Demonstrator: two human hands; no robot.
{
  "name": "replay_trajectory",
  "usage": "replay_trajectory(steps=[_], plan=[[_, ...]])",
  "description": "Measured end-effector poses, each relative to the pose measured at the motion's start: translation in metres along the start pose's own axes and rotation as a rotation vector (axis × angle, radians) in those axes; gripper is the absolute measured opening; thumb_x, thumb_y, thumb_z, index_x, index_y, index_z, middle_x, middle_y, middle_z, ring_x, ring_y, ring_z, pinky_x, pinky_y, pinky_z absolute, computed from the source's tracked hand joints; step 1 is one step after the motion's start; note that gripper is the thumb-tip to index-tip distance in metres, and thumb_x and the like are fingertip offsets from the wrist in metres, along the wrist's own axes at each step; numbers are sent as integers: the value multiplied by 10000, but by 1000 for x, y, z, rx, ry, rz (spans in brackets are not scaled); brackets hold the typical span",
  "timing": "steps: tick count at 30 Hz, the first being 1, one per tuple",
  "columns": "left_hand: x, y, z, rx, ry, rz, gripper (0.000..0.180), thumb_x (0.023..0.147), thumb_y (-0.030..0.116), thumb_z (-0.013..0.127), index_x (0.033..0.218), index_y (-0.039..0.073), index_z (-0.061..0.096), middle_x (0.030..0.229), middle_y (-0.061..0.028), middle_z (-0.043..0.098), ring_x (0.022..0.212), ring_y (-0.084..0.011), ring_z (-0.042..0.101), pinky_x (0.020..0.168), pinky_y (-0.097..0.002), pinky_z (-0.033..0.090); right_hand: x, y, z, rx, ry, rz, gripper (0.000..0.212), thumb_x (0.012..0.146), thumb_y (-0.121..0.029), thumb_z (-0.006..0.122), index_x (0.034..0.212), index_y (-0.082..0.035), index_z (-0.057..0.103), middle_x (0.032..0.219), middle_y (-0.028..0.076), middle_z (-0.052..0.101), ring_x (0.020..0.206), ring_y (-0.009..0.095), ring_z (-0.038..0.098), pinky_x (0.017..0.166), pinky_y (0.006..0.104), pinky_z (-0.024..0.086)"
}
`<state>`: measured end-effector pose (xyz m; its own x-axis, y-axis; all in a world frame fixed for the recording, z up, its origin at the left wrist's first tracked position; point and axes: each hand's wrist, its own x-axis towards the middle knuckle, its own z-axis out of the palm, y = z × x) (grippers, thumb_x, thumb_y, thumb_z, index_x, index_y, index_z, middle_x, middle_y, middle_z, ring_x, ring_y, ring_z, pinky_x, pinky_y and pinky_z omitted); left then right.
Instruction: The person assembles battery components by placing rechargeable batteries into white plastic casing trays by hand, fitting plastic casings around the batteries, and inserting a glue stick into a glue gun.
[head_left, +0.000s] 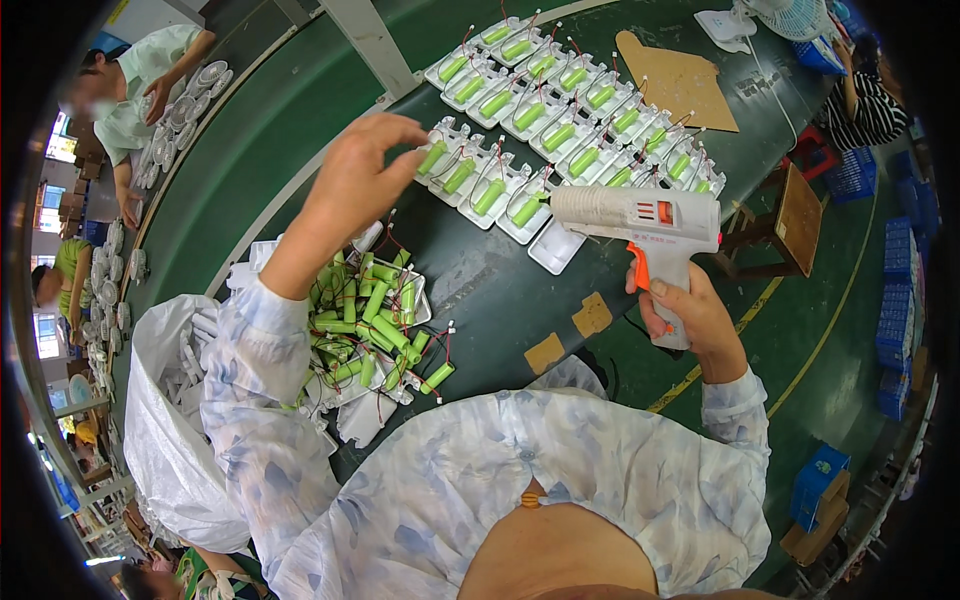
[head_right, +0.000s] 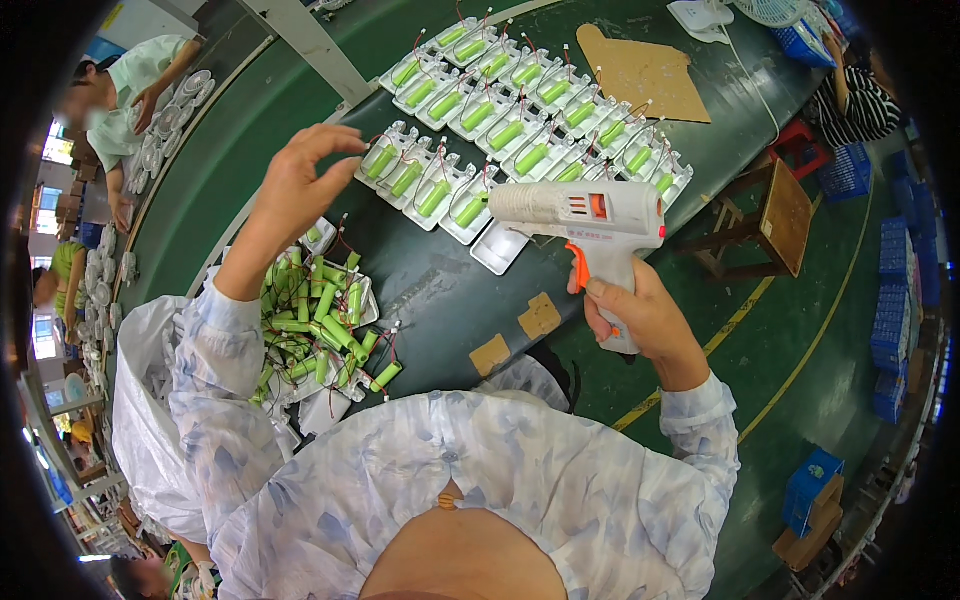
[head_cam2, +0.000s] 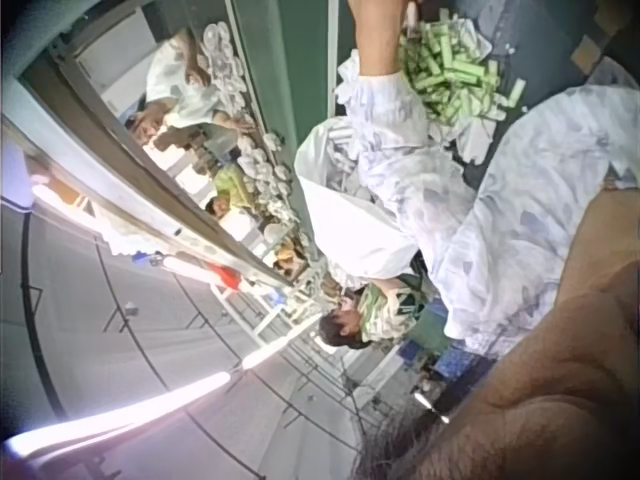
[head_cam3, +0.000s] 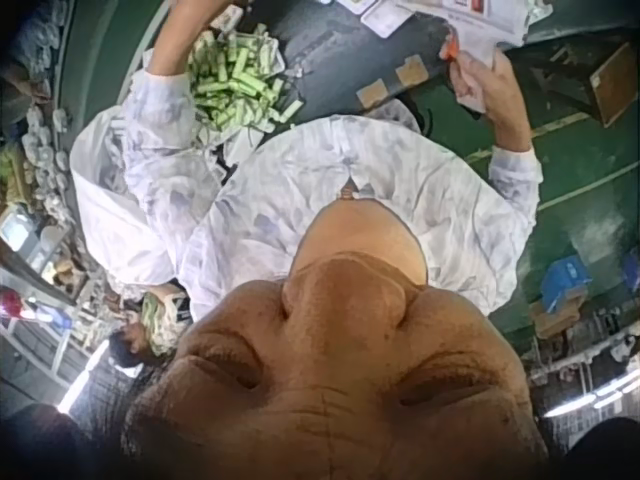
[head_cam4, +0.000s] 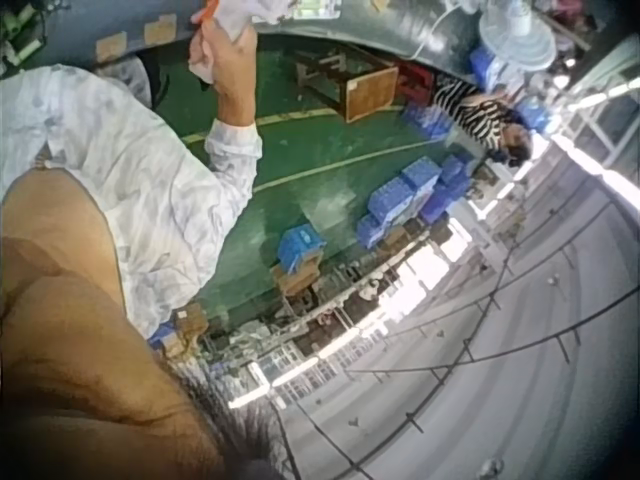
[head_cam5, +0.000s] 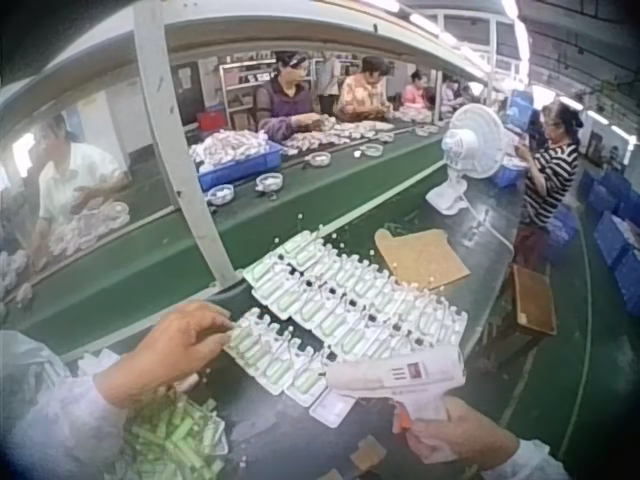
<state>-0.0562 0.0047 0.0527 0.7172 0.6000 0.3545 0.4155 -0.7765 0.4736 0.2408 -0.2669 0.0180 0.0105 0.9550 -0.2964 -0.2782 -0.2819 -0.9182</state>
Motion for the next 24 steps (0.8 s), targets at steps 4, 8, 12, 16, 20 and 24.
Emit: replay_trajectory(steps=[4, 8, 12, 16, 20, 24], plan=[[-16, -21, -20, 120, -71, -209, 209, 835, 172, 683, 971, 15, 708, 998, -140, 705, 970, -292, 660, 854, -381, 512, -2, 4, -9, -41, -36, 66, 370, 928, -241, 616, 1169, 28, 535, 983, 95, 612, 526, 103, 520, 456, 246, 418], [-29, -55, -39, 81, -224, -482, 216, 820, 175, 694, 962, 14, 718, 843, -129, 716, 765, -234, 688, 722, -344, 536, -3, 2, -2, -24, 23, 18, 461, 915, -258, 630, 1251, 34, 510, 1047, 124, 624, 521, 113, 530, 456, 240, 420], [-40, -78, -48, 91, -292, -567, 228, 802, 157, 701, 983, 20, 717, 874, -119, 721, 806, -220, 689, 755, -341, 535, -4, 1, 1, 42, -8, -61, 514, 913, -274, 644, 1303, 20, 482, 1224, 176, 623, 534, 123, 555, 471, 251, 452], [-47, -96, -41, 92, -291, -614, 263, 822, 114, 713, 1052, -9, 680, 897, -71, 692, 807, -143, 638, 751, -283, 518, -1, 5, 2, 122, -22, -50, 532, 902, -267, 646, 1307, 31, 471, 1243, 197, 615, 526, 129, 550, 467, 259, 462], [-45, -81, -36, 2, -290, -613, 373, 820, 303, 743, 1053, 14, 708, 939, -110, 706, 867, -205, 672, 794, -325, 530, 2, 11, 2, 133, -25, -48, 526, 902, -251, 639, 1306, 38, 469, 1242, 203, 615, 525, 130, 548, 467, 261, 463], [-42, -61, -27, 281, -440, -594, 462, 788, 442, 732, 1011, 37, 732, 974, -147, 722, 909, -286, 694, 811, -381, 534, -1, 9, 4, 110, -13, -40, 517, 901, -243, 639, 1299, 42, 473, 1237, 201, 617, 528, 128, 543, 465, 262, 463]])
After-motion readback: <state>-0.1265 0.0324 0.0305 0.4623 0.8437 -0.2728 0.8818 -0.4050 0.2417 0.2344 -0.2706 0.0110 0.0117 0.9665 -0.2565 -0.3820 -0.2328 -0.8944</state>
